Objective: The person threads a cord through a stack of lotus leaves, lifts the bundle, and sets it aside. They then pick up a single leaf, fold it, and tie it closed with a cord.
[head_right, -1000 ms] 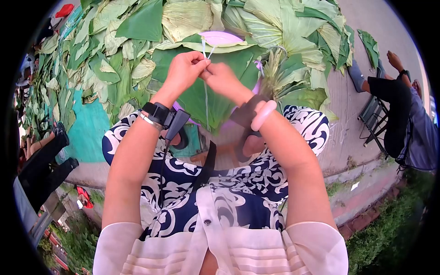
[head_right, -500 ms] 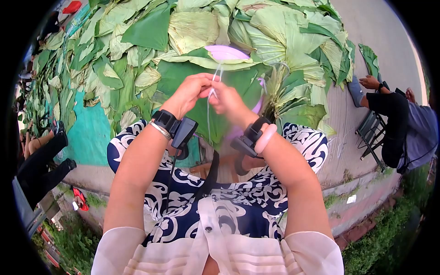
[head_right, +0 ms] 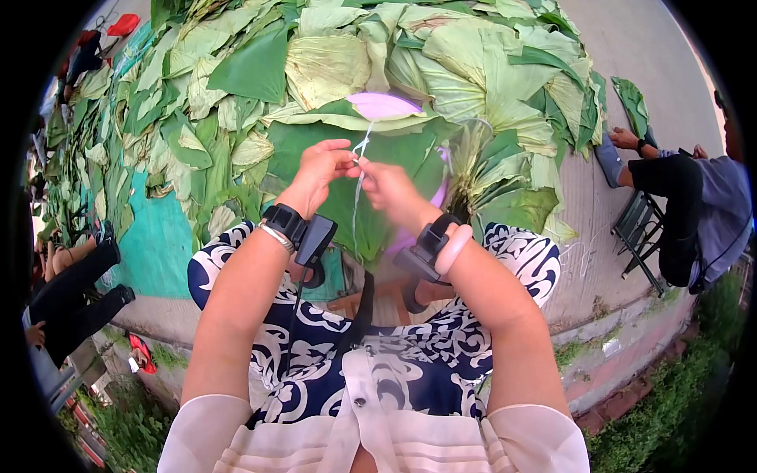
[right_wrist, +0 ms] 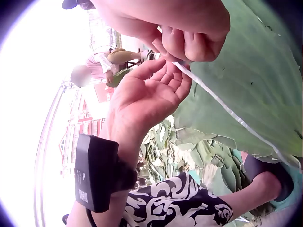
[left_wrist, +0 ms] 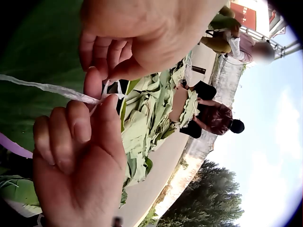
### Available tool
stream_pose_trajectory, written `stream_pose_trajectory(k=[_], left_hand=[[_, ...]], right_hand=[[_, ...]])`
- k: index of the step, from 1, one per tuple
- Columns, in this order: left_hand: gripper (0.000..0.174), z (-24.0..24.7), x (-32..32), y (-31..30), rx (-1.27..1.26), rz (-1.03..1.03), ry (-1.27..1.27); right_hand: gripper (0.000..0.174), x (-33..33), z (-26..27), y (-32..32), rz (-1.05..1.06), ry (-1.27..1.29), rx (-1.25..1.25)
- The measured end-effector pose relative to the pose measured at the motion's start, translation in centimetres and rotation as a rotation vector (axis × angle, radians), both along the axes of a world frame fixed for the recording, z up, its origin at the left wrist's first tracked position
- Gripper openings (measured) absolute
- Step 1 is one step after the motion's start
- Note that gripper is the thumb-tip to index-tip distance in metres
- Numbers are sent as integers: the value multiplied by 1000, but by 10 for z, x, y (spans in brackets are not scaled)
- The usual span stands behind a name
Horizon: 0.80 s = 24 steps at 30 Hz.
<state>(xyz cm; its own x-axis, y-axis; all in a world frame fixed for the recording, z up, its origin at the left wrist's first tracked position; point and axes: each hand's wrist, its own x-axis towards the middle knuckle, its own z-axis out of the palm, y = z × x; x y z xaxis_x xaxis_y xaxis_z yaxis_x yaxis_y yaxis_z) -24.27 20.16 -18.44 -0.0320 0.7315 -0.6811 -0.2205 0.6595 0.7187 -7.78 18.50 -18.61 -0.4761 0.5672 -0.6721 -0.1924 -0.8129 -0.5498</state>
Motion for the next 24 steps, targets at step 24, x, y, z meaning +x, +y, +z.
stream_pose_trajectory(k=[24], left_hand=[[36, -8, -10, 13, 94, 320, 181]], right_hand=[[11, 4, 8, 14, -190, -129, 402]])
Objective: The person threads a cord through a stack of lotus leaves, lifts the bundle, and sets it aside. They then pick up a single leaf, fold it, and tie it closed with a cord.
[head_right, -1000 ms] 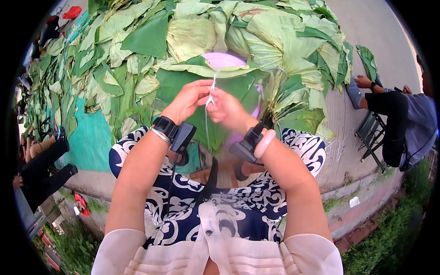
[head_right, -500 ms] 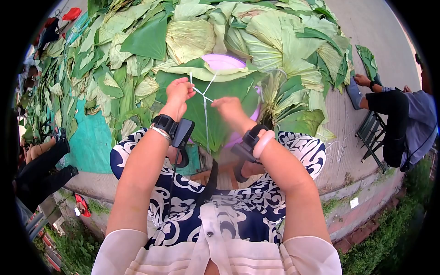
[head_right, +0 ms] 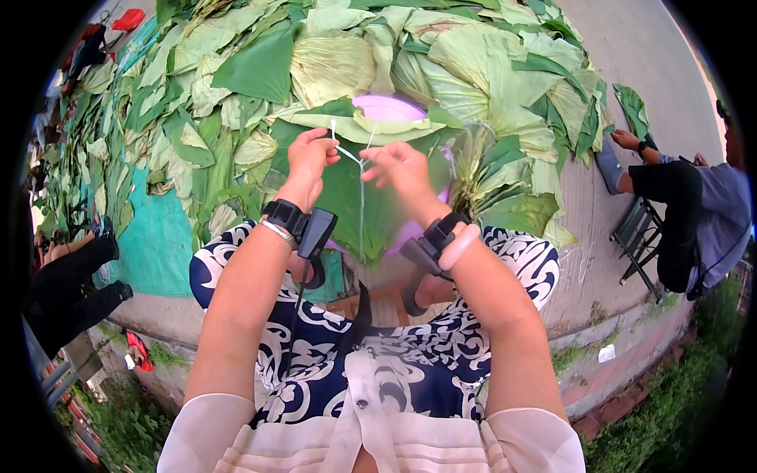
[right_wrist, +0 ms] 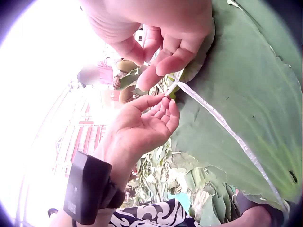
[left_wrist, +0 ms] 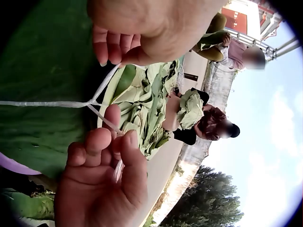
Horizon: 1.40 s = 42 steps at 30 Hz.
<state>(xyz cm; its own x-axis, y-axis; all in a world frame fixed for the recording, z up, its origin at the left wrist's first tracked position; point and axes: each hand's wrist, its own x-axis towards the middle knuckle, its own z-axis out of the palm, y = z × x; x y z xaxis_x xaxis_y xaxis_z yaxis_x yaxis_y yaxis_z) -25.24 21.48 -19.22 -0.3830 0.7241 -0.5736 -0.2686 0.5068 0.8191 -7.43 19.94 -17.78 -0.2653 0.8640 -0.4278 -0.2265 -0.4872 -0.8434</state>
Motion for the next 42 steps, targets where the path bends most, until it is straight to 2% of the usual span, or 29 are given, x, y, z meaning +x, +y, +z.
stream_pose_trajectory(k=[4, 6, 8, 10, 12, 14, 18, 19, 22, 26, 29, 32, 35, 38, 42], left_hand=[[40, 11, 4, -4, 18, -2, 31], [39, -7, 3, -5, 54, 8, 32], [37, -50, 4, 1, 14, 52, 166], [40, -27, 5, -4, -64, 39, 269], [41, -35, 4, -4, -76, 46, 318], [42, -23, 3, -7, -55, 47, 300], [40, -6, 13, -14, 138, -104, 442], [36, 0, 20, -16, 215, -106, 526], [34, 27, 25, -20, 303, -270, 417], [27, 19, 28, -21, 383, -311, 401], [24, 3, 31, -19, 423, -200, 408], [21, -18, 28, -21, 386, -277, 374], [18, -47, 35, -21, 315, -330, 107], [18, -20, 26, -25, 144, -440, -190], [18, -39, 32, -24, 149, -483, -231]], right_hand=[[18, -3, 9, 0, 86, 84, -49], [18, -6, -1, 1, 156, -73, -29], [20, -6, -17, 0, 238, -237, 42], [22, -1, -37, -2, 291, -318, 55], [22, -1, -40, -4, 317, -354, 28], [22, -9, -33, -6, 263, -372, 95], [17, -15, -32, -3, 167, -337, 266], [17, -20, -19, -5, 166, -384, 266], [16, -21, -38, -2, 166, -384, 469], [20, -15, -54, 1, 198, -281, 349], [25, -17, -46, 1, 163, -271, 284], [26, -19, -34, 2, 118, -305, 238], [27, -20, -31, 1, 77, -303, 210], [26, -19, -33, 1, 51, -274, 199], [25, -14, -39, 1, 53, -253, 181]])
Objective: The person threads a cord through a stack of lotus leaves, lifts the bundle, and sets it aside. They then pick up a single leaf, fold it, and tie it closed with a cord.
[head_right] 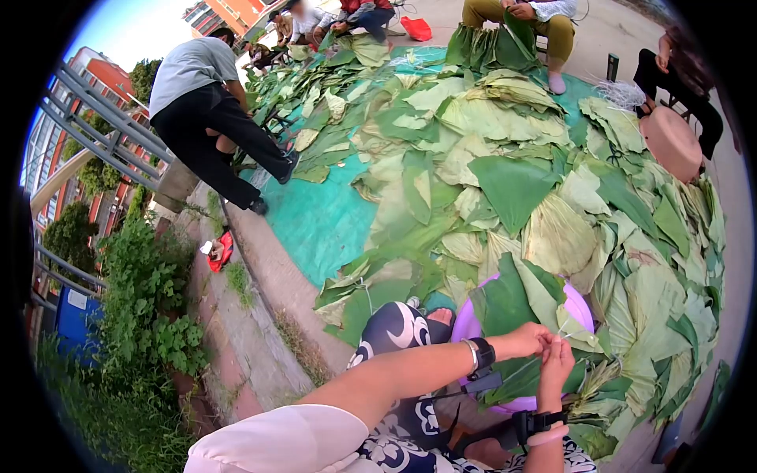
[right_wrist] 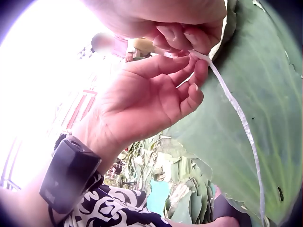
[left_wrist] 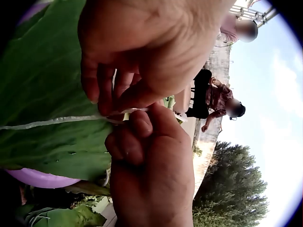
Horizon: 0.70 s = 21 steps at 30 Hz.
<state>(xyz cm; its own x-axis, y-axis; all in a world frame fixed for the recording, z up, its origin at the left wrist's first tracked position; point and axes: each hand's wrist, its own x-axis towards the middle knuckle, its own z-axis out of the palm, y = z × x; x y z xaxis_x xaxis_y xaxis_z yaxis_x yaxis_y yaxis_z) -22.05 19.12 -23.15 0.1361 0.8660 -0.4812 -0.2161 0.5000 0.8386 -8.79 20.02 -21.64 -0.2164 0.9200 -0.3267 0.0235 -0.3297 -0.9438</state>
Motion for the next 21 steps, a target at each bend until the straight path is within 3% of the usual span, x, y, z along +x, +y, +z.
stream_pose_trajectory(k=[4, 8, 12, 17, 21], left_hand=[[17, -3, 0, 1, -34, -10, 67], [19, 4, 1, -1, -4, -36, 214], [17, 3, 3, -4, 165, -55, 428], [15, 76, -3, -24, 440, -153, 655], [15, 52, 2, -24, 637, -141, 862]], right_hand=[[25, 4, -1, 1, -35, -28, -74], [26, 10, 6, 5, -70, 120, -275], [28, 12, 9, 7, -104, 224, -400], [27, 21, -16, 14, -146, 371, -471], [26, 22, -10, 16, -137, 426, -514]])
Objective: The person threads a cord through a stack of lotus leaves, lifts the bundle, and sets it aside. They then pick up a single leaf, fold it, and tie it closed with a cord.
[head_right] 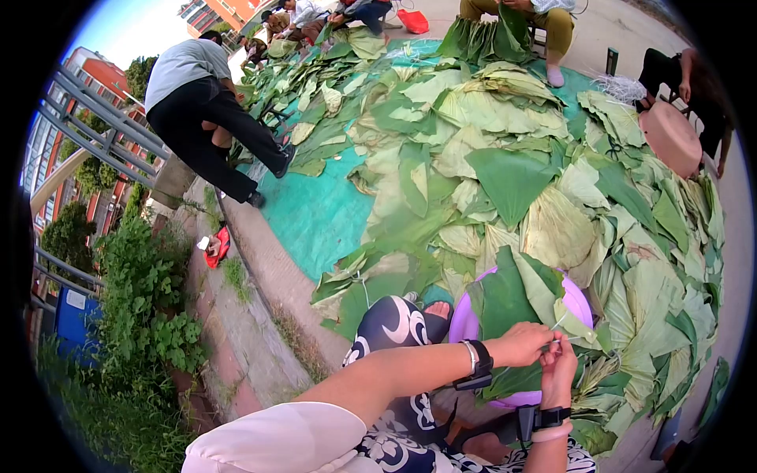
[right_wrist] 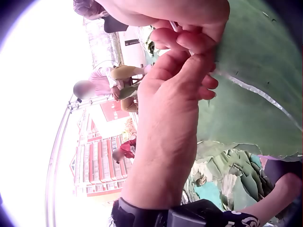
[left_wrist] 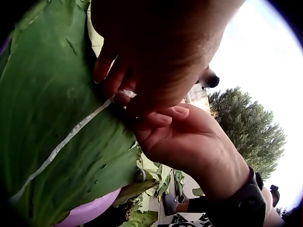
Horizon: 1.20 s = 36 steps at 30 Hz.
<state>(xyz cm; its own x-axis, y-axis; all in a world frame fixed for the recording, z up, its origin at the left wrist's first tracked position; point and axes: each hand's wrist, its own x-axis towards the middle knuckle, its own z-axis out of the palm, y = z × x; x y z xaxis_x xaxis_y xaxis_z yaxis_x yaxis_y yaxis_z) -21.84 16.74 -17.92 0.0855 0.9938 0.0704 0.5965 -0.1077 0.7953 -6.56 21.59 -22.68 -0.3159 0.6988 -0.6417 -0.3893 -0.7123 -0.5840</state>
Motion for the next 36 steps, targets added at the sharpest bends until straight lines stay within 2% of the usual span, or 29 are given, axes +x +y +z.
stream_pose_trajectory(k=[8, 13, 20, 23, 29, 33, 36], left_hand=[[8, -15, 3, 0, 49, -10, 189], [7, -19, 6, 0, -9, 49, 142], [14, -43, 9, 8, -158, 145, 62], [18, -49, 8, 11, -198, 227, -65], [26, -47, 1, 18, -443, 282, -516], [15, -42, -2, 20, -543, 378, -762], [7, -31, -7, 19, -625, 429, -844]], right_hand=[[24, -3, 9, -1, -11, 104, -35], [23, 1, 11, 2, -25, 102, -68], [22, 5, 4, 5, -40, 98, -95], [22, 4, 7, 4, -50, 82, -111], [21, 4, 8, 1, -23, 52, -67], [23, 0, 8, -2, 114, 29, -43], [28, -5, 12, -6, 198, -10, -65]])
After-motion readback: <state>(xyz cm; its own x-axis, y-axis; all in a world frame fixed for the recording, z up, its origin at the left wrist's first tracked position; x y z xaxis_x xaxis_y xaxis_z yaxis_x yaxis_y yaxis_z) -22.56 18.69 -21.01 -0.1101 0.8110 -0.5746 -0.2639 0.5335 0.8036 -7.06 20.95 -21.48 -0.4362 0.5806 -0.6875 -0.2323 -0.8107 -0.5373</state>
